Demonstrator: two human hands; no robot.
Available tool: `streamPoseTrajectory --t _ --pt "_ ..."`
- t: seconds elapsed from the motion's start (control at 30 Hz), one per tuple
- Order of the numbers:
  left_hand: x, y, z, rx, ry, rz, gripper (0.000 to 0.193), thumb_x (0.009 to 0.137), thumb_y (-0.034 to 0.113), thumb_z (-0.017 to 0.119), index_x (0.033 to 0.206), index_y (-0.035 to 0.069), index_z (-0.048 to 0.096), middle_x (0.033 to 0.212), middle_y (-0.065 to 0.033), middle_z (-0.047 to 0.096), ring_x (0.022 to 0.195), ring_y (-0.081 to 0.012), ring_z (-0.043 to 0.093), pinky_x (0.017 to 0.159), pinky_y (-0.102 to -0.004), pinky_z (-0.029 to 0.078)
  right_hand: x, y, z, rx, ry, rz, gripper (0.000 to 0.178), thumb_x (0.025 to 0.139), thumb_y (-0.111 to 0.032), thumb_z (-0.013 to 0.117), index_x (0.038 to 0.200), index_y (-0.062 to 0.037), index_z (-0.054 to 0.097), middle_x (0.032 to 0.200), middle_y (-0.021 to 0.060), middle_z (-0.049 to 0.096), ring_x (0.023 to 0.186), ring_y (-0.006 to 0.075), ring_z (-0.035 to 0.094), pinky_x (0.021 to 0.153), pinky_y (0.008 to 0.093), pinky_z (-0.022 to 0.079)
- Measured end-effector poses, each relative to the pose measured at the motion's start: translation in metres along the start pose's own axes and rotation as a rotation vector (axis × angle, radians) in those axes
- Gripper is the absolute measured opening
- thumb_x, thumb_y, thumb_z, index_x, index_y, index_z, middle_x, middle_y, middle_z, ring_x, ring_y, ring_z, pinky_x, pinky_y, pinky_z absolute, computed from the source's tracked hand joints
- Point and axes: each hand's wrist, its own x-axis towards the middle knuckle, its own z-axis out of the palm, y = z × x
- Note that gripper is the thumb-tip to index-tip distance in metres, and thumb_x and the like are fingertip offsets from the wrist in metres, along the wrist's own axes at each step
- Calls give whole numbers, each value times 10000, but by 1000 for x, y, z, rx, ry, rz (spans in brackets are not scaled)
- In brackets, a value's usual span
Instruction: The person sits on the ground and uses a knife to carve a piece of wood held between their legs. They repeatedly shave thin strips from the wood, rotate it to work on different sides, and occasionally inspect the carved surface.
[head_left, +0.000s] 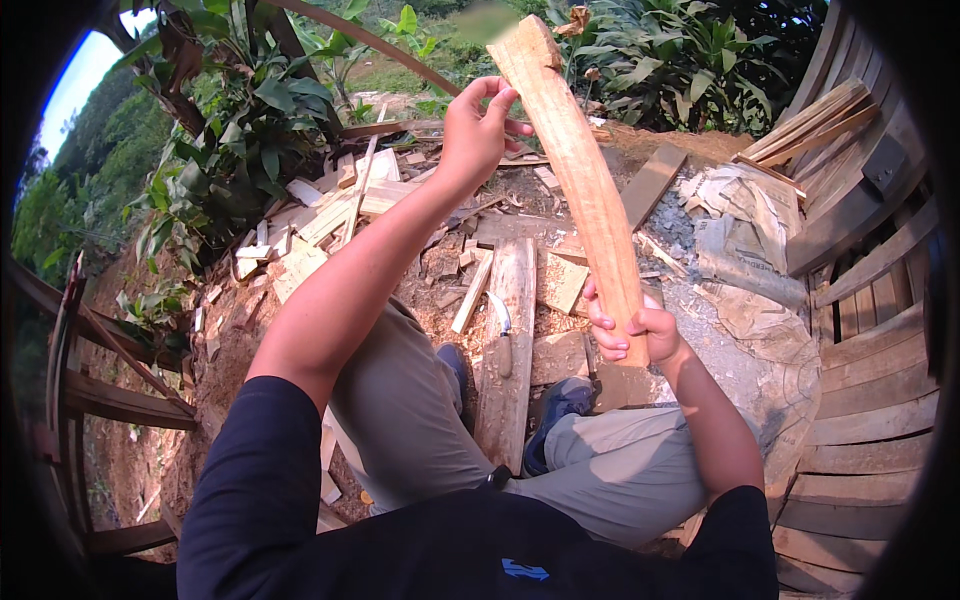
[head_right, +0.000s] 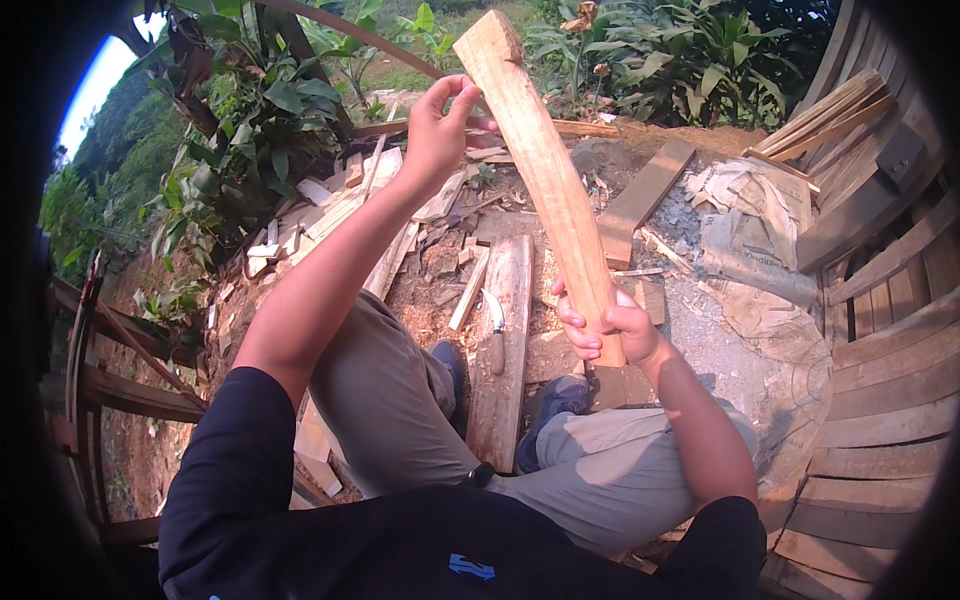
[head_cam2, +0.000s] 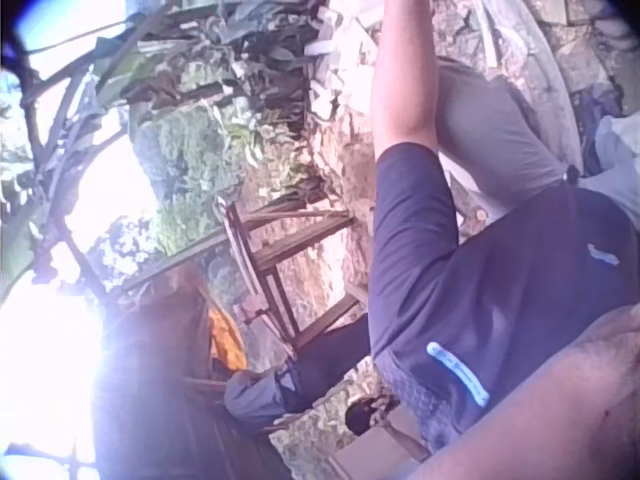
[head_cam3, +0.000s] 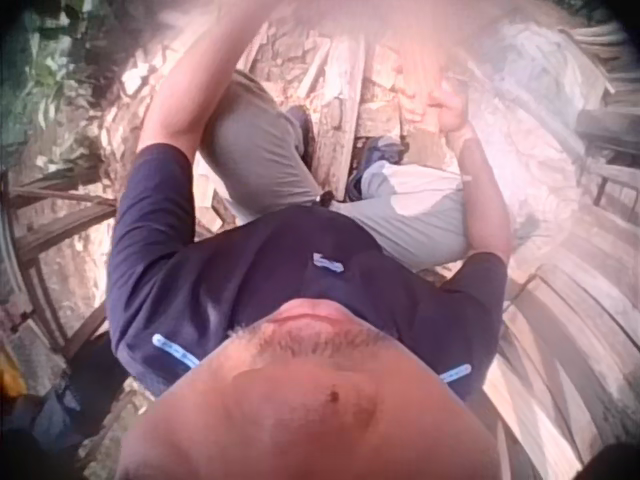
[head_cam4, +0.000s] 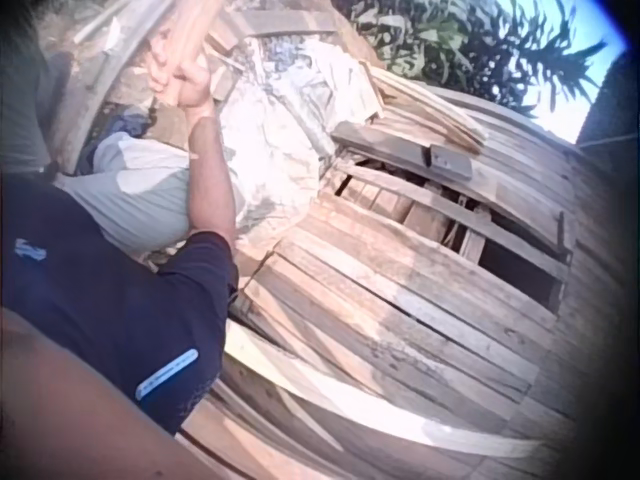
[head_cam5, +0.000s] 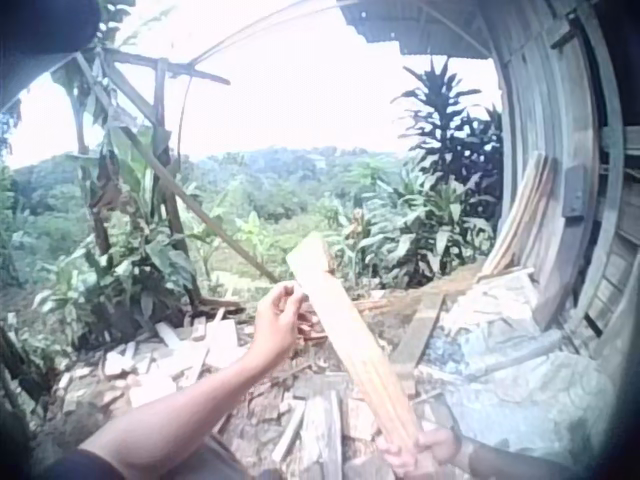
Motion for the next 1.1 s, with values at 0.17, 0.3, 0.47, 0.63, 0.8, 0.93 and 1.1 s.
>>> streamPoseTrajectory --t 0.17,0.3,0.47,0.63,0.8,0.93,1.1 --pt "4 2 -8 -17 -44 -30 208 1094 184 500 1148 -8 561 1059 -107 696 748 -166 748 523 -251 579 -8 -1 -4 202 -71 36 720 673 -100 570 1362 7 390 891 86 432 561 143 439 487 300 381" --pt "4 6 -17 -31 -79 -73 189 1080 154 519 1180 -6 527 1153 -137 710 743 -172 741 549 -268 597 -9 -5 -2 272 -72 67 699 662 -100 603 1315 -27 364 863 74 413 530 130 399 455 293 327" --pt "-3 7 -15 20 -113 -99 376 993 177 697 1288 -12 560 1195 -136 722 800 -156 746 607 -275 613 -9 -6 -6 263 -53 59 697 670 -103 611 1318 -34 367 872 75 422 535 127 406 462 292 336" --pt "-3 5 -10 65 -56 -88 276 966 168 730 1157 -18 658 1060 -129 753 724 -158 748 549 -251 584 -7 -6 -7 228 -80 61 681 689 -97 610 1323 -34 369 882 75 427 542 128 420 467 291 346" --pt "-4 -3 -12 144 -49 -66 270 984 230 718 1130 8 667 1054 -90 721 755 -157 751 563 -256 565 -6 -5 0 139 -48 53 681 692 -85 605 1329 -34 369 886 77 427 545 124 423 475 291 364" --pt "-5 -4 -8 169 -39 -17 209 1024 199 652 1085 0 639 958 -71 697 723 -152 744 516 -256 553 -7 -5 2 89 -33 51 679 689 -72 590 1330 -32 369 889 83 432 548 123 432 484 293 387" --pt "-8 -5 -2 157 -64 11 196 1069 210 560 1085 14 563 988 -76 668 727 -142 733 493 -263 548 -7 1 3 27 -55 29 701 688 -36 513 1377 -32 384 924 85 441 580 131 447 531 304 423"
